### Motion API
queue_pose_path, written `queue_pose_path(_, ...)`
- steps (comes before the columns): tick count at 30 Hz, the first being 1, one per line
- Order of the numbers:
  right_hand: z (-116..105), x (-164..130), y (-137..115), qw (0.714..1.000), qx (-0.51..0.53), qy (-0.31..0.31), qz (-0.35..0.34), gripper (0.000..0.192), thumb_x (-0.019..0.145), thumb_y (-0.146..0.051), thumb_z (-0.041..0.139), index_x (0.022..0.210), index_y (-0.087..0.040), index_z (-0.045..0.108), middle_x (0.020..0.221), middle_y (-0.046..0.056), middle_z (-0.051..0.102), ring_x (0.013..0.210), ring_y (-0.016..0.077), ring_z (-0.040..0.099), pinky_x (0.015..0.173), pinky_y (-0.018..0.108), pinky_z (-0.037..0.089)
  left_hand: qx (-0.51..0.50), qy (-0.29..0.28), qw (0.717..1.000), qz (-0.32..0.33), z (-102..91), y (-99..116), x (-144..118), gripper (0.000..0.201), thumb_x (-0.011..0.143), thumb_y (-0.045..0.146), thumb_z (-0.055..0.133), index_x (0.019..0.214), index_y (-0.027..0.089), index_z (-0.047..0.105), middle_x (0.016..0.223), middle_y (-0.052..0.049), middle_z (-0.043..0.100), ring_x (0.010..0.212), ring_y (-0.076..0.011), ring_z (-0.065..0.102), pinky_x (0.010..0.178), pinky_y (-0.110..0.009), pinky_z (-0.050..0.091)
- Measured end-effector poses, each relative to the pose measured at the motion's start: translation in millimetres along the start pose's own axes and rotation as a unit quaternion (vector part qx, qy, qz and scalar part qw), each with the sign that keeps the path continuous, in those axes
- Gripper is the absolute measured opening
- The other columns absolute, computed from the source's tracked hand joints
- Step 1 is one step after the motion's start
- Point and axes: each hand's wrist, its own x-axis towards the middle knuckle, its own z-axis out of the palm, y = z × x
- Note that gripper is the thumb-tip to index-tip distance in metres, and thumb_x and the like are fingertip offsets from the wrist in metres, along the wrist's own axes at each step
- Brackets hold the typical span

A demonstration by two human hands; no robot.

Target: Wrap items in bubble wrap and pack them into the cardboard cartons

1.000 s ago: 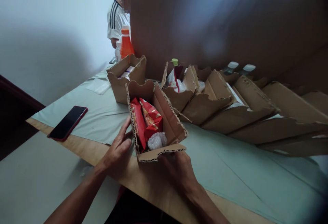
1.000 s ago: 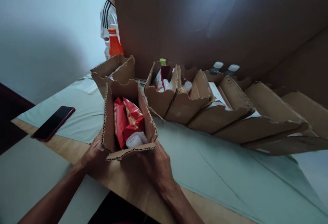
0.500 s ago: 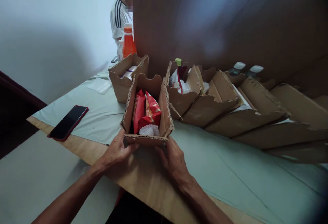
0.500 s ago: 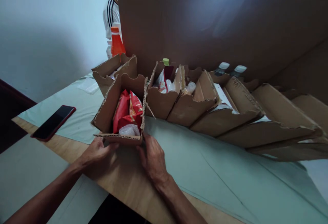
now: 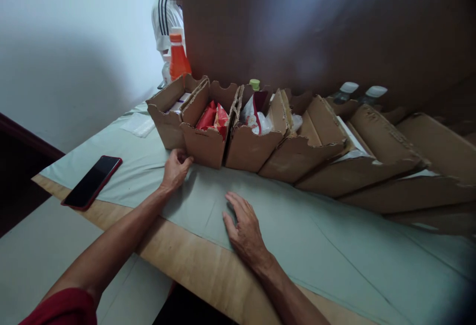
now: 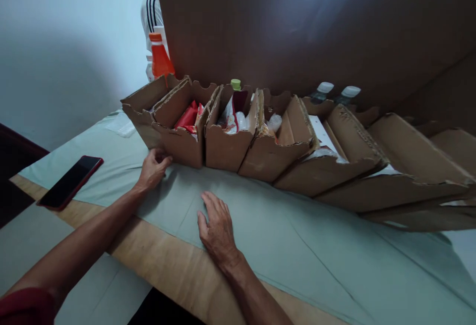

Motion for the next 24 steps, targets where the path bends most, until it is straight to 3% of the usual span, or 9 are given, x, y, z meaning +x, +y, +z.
queue_pose_path(3,1,0,2,1.000,-0.004,0.007,-0.008,0.034,0.093,-0.017,0.055,0.125,-0.017,0.067,0.130,0.015,0.072,0.117,0.0283,0.069,0.098,0.047,0.058,0.017,0.007,0.999,0.042,1.4,3,-18,0.021,0.085,0.033,0.057,0.100,0.019,0.060,0.081,-0.002,0.060,0.074,-0.0197,0.060,0.070,-0.034,0.053)
queue_pose_path(6,2,0,2,1.000,-0.005,-0.003,-0.006,0.032,0.092,-0.016,0.057,0.122,-0.018,0.068,0.130,0.014,0.071,0.115,0.0281,0.069,0.095,0.046,0.057,0.029,-0.047,0.993,0.108,5.3,10,-41,0.016,0.082,0.030,0.062,0.095,0.022,0.066,0.096,-0.006,0.066,0.092,-0.0217,0.065,0.083,-0.035,0.056)
queue_pose_path(9,2,0,2,1.000,-0.002,-0.010,-0.002,0.032,0.092,-0.016,0.057,0.123,-0.019,0.067,0.131,0.014,0.071,0.115,0.0279,0.068,0.095,0.045,0.056,0.068,-0.118,0.974,0.180,12.8,8,-45,0.034,0.081,0.027,0.063,0.114,0.022,0.070,0.125,-0.010,0.066,0.120,-0.0269,0.062,0.101,-0.042,0.054)
queue_pose_path(11,2,0,1,1.000,-0.004,-0.009,0.001,0.032,0.092,-0.016,0.056,0.122,-0.018,0.067,0.130,0.014,0.071,0.114,0.0280,0.068,0.094,0.045,0.056,0.099,-0.148,0.962,0.207,15.7,2,-41,0.045,0.082,0.026,0.061,0.127,0.020,0.066,0.132,-0.013,0.063,0.126,-0.0290,0.059,0.108,-0.046,0.051)
queue_pose_path(15,2,0,2,1.000,-0.006,-0.015,0.002,0.031,0.092,-0.016,0.056,0.121,-0.019,0.068,0.131,0.014,0.071,0.114,0.0281,0.068,0.094,0.045,0.055,0.118,-0.177,0.956,0.203,13.5,-7,-33,0.057,0.084,0.028,0.060,0.140,0.016,0.059,0.135,-0.015,0.062,0.124,-0.0298,0.062,0.107,-0.048,0.052)
queue_pose_path(19,1,0,2,1.000,0.003,-0.018,0.003,0.031,0.093,-0.016,0.057,0.121,-0.017,0.068,0.131,0.015,0.071,0.114,0.0280,0.068,0.096,0.044,0.055,0.172,-0.220,0.942,0.186,11.9,-7,-33,0.075,0.083,0.032,0.062,0.153,0.012,0.046,0.149,-0.019,0.055,0.136,-0.0349,0.054,0.114,-0.052,0.045)
queue_pose_path(24,3,1,3,1.000,-0.002,-0.018,-0.002,0.031,0.092,-0.016,0.056,0.121,-0.018,0.068,0.130,0.014,0.071,0.113,0.0278,0.068,0.095,0.044,0.055,0.201,-0.238,0.931,0.189,15.1,-7,-30,0.082,0.078,0.031,0.068,0.155,0.019,0.044,0.157,-0.016,0.051,0.144,-0.0373,0.048,0.118,-0.056,0.039)
